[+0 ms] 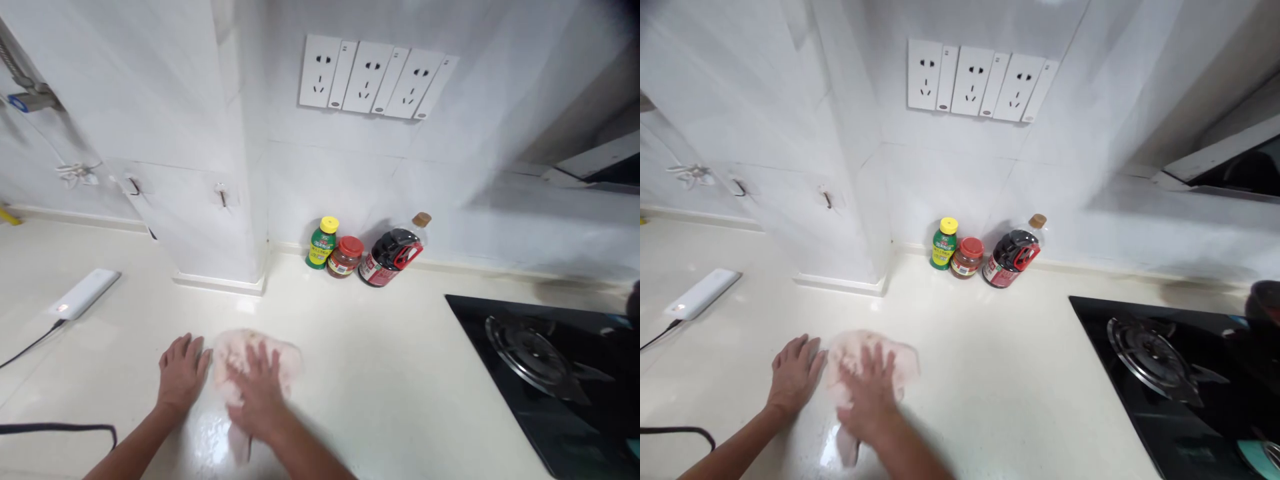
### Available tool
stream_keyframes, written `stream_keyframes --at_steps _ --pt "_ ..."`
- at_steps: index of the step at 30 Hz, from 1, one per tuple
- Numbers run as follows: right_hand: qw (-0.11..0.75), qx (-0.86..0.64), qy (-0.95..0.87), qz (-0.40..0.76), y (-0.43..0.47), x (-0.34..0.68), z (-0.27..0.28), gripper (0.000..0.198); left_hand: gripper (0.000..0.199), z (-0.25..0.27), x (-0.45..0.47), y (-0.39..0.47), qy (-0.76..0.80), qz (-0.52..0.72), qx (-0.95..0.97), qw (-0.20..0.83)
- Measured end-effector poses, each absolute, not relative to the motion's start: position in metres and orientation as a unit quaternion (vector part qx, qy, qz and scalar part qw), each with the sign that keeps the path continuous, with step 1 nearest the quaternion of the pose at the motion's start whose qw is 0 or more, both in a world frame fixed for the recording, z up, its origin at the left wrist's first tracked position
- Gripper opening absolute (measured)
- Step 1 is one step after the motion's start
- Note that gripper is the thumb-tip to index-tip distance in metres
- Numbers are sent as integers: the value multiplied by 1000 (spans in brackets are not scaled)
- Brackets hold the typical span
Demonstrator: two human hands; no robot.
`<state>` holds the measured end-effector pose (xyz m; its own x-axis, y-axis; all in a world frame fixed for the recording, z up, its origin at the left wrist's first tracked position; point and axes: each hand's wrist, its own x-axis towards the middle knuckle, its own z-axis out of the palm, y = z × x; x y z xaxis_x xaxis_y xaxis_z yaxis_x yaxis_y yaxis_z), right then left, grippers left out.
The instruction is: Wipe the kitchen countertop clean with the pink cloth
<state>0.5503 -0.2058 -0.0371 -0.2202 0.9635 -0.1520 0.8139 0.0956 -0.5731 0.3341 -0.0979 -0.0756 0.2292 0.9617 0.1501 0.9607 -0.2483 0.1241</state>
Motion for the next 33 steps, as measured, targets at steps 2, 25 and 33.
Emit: stream_keyframes --at_steps 2,25,33 --pt "149 -527 -781 300 -232 530 -34 73 54 -76 333 -97 614 94 783 6" --pt "145 -965 -210 64 -380 826 -95 71 59 -74 344 -94 629 69 774 6" --pt "149 -681 -684 213 -315 598 -57 74 58 -66 346 -95 630 77 773 27"
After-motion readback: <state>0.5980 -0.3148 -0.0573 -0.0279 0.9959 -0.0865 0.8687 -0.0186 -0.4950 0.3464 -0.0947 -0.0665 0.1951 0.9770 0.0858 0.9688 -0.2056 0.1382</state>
